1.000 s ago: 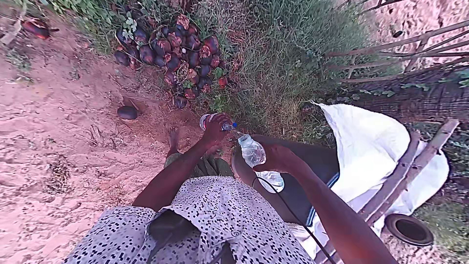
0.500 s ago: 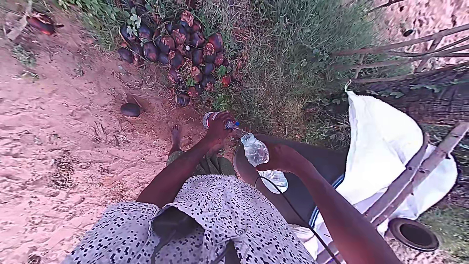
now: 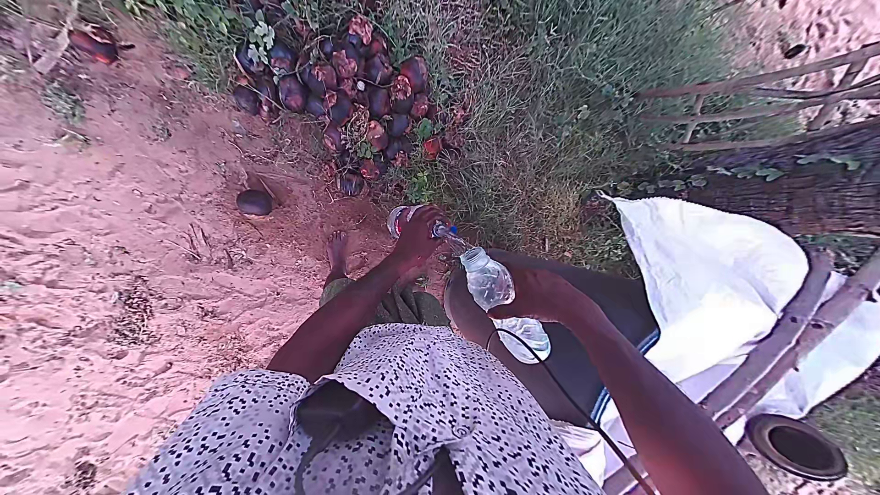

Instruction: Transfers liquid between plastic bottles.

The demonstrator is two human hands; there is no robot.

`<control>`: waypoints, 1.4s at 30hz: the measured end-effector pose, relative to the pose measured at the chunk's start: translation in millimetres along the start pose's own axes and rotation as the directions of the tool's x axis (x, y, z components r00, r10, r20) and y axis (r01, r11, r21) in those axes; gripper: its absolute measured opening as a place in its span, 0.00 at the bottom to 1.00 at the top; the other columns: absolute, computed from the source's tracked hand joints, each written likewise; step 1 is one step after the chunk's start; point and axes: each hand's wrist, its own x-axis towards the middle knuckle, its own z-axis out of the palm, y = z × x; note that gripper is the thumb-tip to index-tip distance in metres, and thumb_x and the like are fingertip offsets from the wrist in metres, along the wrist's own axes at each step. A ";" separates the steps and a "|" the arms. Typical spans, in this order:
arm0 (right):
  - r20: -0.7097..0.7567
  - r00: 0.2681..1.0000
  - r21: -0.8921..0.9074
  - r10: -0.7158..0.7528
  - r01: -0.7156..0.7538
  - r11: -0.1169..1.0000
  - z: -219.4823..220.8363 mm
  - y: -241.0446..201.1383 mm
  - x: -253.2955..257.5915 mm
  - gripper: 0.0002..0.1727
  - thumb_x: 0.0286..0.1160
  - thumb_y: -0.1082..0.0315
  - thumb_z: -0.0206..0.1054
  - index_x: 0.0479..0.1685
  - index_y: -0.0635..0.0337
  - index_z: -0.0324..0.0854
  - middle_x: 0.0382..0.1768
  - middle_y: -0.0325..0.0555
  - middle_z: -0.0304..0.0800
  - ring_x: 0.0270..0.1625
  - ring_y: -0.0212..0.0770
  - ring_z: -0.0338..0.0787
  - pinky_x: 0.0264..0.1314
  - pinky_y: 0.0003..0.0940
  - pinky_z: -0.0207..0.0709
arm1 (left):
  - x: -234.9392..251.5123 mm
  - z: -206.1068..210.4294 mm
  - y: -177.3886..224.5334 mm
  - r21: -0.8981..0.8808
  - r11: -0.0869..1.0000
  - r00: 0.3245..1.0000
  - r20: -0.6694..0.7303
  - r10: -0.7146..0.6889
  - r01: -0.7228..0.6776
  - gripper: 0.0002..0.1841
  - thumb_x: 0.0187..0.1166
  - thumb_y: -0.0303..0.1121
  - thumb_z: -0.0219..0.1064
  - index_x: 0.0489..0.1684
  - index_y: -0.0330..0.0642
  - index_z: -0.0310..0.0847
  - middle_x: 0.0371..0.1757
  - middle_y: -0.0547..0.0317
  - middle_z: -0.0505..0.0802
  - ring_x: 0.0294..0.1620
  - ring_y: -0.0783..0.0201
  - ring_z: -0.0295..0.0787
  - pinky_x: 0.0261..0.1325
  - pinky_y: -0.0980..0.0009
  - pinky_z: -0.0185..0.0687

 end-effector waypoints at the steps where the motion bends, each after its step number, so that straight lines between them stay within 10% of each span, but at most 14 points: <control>1: 0.001 1.000 -0.001 0.000 0.000 1.000 -0.1 -0.4 -0.3 0.57 0.45 0.27 0.82 0.78 0.50 0.72 0.56 0.56 0.90 0.62 0.58 0.89 0.62 0.68 0.78 | 1.4 1.4 -2.7 -0.005 1.000 1.000 0.006 0.002 -0.002 0.16 0.73 0.32 0.71 0.59 0.47 0.89 0.71 0.55 0.88 0.86 0.52 0.69 0.88 0.31 0.37; 42: 0.030 0.999 0.007 -0.023 0.023 1.000 -0.6 -7.6 -4.1 0.49 0.47 0.28 0.82 0.70 0.50 0.79 0.53 0.52 0.92 0.61 0.55 0.89 0.63 0.67 0.78 | -27.7 -8.1 13.2 -0.070 0.997 0.999 0.008 -0.040 0.041 0.18 0.72 0.24 0.71 0.62 0.41 0.86 0.76 0.50 0.84 0.87 0.48 0.66 0.89 0.32 0.40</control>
